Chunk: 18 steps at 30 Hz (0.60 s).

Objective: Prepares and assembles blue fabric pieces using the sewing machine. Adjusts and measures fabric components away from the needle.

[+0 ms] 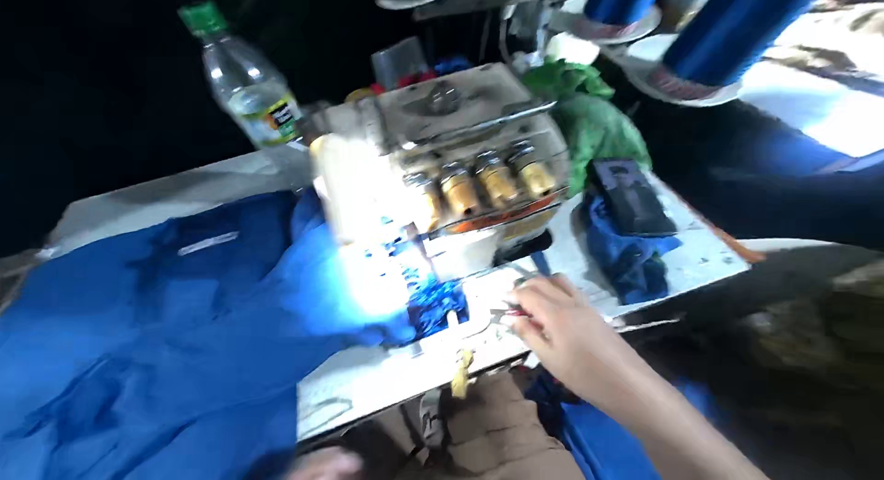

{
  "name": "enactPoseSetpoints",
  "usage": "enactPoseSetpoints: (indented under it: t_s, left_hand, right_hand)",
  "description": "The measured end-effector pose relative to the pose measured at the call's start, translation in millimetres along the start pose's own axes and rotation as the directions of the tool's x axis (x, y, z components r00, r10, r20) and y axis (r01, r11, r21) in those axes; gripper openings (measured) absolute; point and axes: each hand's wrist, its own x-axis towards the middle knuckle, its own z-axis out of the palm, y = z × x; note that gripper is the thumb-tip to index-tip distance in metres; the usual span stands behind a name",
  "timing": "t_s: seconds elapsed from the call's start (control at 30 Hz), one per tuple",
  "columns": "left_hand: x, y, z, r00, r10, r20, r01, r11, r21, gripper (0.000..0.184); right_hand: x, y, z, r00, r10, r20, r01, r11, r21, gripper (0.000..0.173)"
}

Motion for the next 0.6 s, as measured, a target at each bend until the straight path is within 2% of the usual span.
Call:
enactPoseSetpoints:
  t_s: [0.03,0.07,0.13,0.2,0.23,0.27,0.37,0.43,0.47,0.57,0.6]
  left_hand:
    - [-8.8,3.5,37.3,0.968,-0.152,0.201,0.161,0.987,-0.028,0.026]
    - [-14.7,5.0,70.4,0.891,-0.312,0.329,0.322,0.946,0.024,0.037]
    - [-13.1,1.4,122.1,0.753,-0.522,0.401,0.517,0.846,0.129,0.051]
    - [1.2,2.3,150.1,0.643,-0.628,0.438,0.617,0.764,0.190,0.048]
    - [6.8,3.1,157.9,0.621,-0.641,0.451,0.630,0.751,0.200,0.040]
    - [8.9,1.3,161.7,0.626,-0.621,0.472,0.622,0.763,0.178,0.033]
    - [-1.7,-17.2,151.0,0.660,-0.481,0.577,0.585,0.811,0.008,0.020]
    - [-7.8,-14.9,132.5,0.604,-0.543,0.583,0.632,0.772,0.064,0.020]
    - [-10.0,-13.2,125.7,0.598,-0.565,0.568,0.640,0.764,0.086,0.020]
    - [-16.1,-11.3,121.1,0.649,-0.575,0.498,0.659,0.752,0.010,0.026]
    - [-17.3,-10.5,125.4,0.645,-0.580,0.498,0.673,0.740,-0.010,0.030]
  right_hand:
    - [-2.7,6.5,-3.5,0.999,0.007,0.053,-0.003,0.998,-0.068,0.023]
    - [-4.0,9.6,-4.9,0.995,0.006,0.098,0.004,0.995,-0.102,0.023]
    - [-3.1,10.3,-4.5,0.989,-0.025,0.143,0.044,0.991,-0.128,0.022]
    - [-0.1,9.1,-6.3,0.979,-0.041,0.198,0.067,0.989,-0.128,0.022]
    - [2.0,8.8,-9.8,0.967,-0.033,0.252,0.067,0.990,-0.125,0.023]
    - [4.2,9.8,-13.5,0.955,-0.029,0.295,0.070,0.989,-0.130,0.024]
    - [4.4,24.3,-22.1,0.953,-0.085,0.292,0.125,0.985,-0.123,0.023]
    - [2.3,34.7,-28.1,0.954,-0.131,0.268,0.160,0.983,-0.086,0.024]
    - [2.6,37.2,-32.9,0.957,-0.125,0.261,0.147,0.987,-0.065,0.024]
    - [5.3,37.8,-50.8,0.972,-0.039,0.233,0.036,0.999,0.019,0.023]
    - [4.1,37.0,-54.8,0.981,-0.007,0.193,-0.005,0.998,0.060,0.024]
